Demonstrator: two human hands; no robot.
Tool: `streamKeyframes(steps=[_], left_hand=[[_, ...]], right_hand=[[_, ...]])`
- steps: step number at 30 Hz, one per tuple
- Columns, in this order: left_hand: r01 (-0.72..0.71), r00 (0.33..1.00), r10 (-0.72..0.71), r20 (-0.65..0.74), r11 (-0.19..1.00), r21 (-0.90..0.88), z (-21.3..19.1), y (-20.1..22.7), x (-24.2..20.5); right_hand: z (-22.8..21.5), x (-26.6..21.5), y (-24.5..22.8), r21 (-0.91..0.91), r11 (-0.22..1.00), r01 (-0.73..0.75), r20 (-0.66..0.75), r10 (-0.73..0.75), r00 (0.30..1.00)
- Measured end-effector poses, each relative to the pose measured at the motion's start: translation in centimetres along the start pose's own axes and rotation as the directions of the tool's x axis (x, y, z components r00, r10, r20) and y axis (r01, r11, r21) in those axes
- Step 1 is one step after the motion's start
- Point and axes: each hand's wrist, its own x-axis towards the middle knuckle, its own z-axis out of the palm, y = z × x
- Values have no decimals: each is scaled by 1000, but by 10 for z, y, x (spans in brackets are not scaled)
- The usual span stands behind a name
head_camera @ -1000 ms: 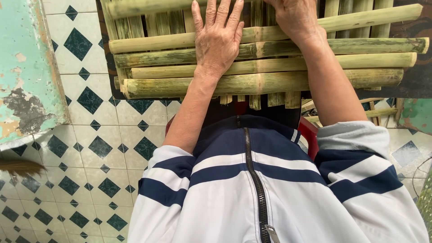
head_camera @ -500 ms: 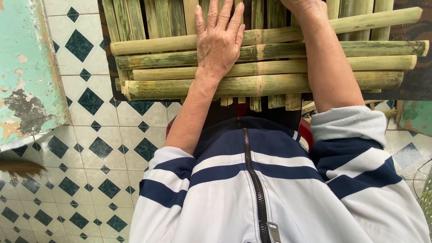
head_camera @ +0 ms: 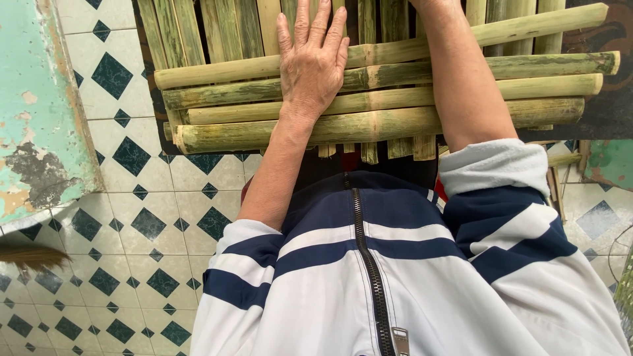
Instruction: Arranging and aligning split bamboo strips onto a frame to assemble a bamboo surface.
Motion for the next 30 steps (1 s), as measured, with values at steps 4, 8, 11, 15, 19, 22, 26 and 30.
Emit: streamKeyframes(steps=[4,8,11,15,19,22,26,30], left_hand=[[3,1000,-3,5,1000,4,0,0,-1],[1,1000,-1,4,1000,13,0,0,0],[-6,1000,6,-14,1000,8,0,0,0],[-4,1000,5,-12,1000,12,1,0,0],[-4,1000,5,-14,1000,16,2,0,-1],[2,1000,-2,-21,1000,-13,2,0,-1],[4,1000,-4,-31,1000,-10,1,0,-1],[7,1000,-7,-29,1000,-3,0,0,-1]], right_hand=[[-12,-15,-2,59,998,-13,-7,14,1000],[-20,-18,-2,116,993,-25,-22,27,999],[-25,-19,-2,160,987,-31,-30,36,999],[-34,-18,-2,219,975,-42,-40,52,998],[-46,-11,-2,281,959,-39,-56,56,997],[-48,-9,-1,327,944,-35,-64,59,996],[-55,-6,-1,385,922,-37,-73,70,995],[-57,-4,-3,441,897,-36,-80,79,994]])
